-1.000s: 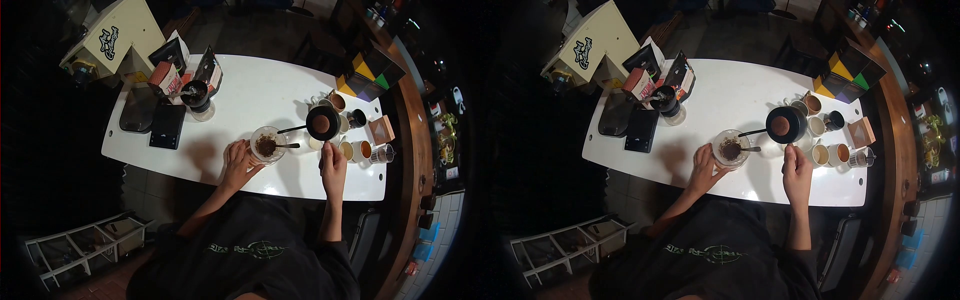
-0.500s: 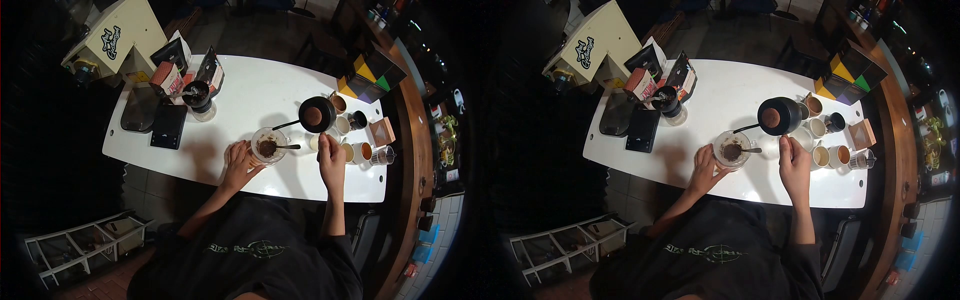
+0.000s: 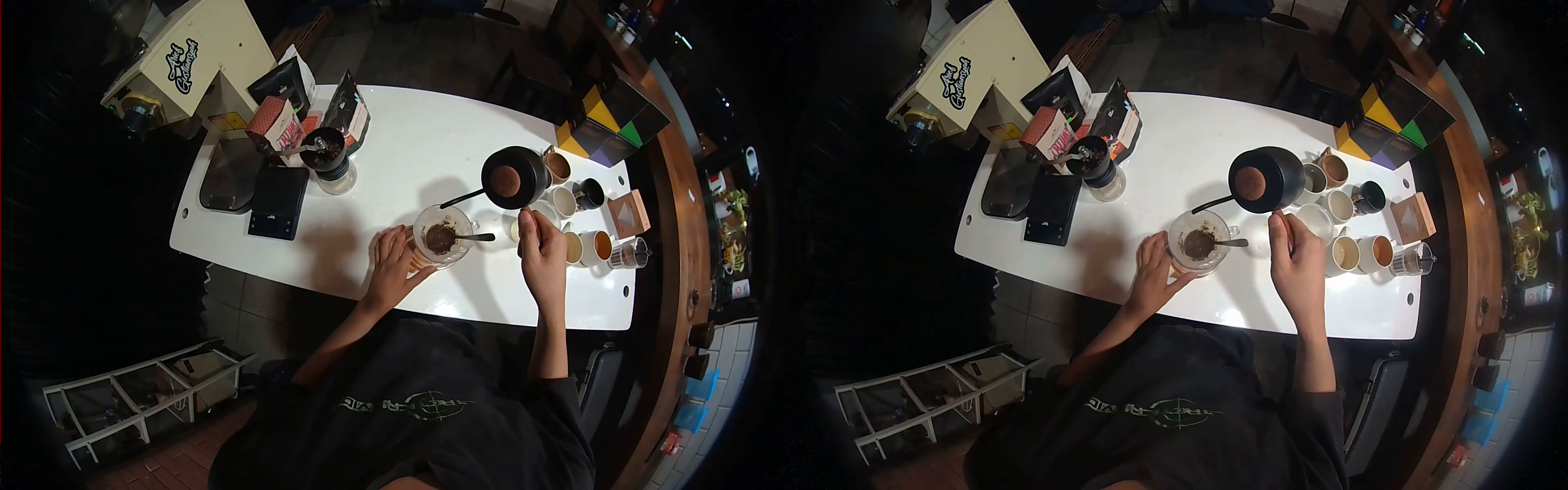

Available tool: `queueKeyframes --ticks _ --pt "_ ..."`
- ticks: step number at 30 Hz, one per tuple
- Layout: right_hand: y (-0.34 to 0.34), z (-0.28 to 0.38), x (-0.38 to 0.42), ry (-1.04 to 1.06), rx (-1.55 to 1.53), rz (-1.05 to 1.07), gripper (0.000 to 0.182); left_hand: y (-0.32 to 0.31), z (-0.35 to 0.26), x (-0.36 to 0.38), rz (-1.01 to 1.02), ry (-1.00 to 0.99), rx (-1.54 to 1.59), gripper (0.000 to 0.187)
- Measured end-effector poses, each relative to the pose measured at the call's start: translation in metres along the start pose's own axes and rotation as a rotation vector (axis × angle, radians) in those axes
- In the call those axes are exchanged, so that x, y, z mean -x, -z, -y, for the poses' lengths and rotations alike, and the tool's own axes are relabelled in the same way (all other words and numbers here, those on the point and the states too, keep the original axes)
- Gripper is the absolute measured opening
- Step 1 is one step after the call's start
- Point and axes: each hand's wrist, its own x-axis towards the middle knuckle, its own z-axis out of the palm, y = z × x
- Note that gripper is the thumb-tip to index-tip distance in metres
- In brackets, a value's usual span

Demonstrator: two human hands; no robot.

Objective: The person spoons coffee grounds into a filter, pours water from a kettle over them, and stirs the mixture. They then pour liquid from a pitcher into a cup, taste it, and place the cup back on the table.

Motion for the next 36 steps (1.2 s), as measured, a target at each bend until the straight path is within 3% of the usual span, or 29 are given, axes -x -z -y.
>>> queueKeyframes --ticks 18,36 --pt "0.009 0.017 0.014 -0.018 -0.012 0.089 0.033 -0.005 0.004 0.002 -0.01 -0.005 0.041 0.062" --pt "0.031 0.029 0.017 0.064 0.216 0.105 0.037 -0.014 0.01 0.006 -0.028 -0.003 0.042 0.066"
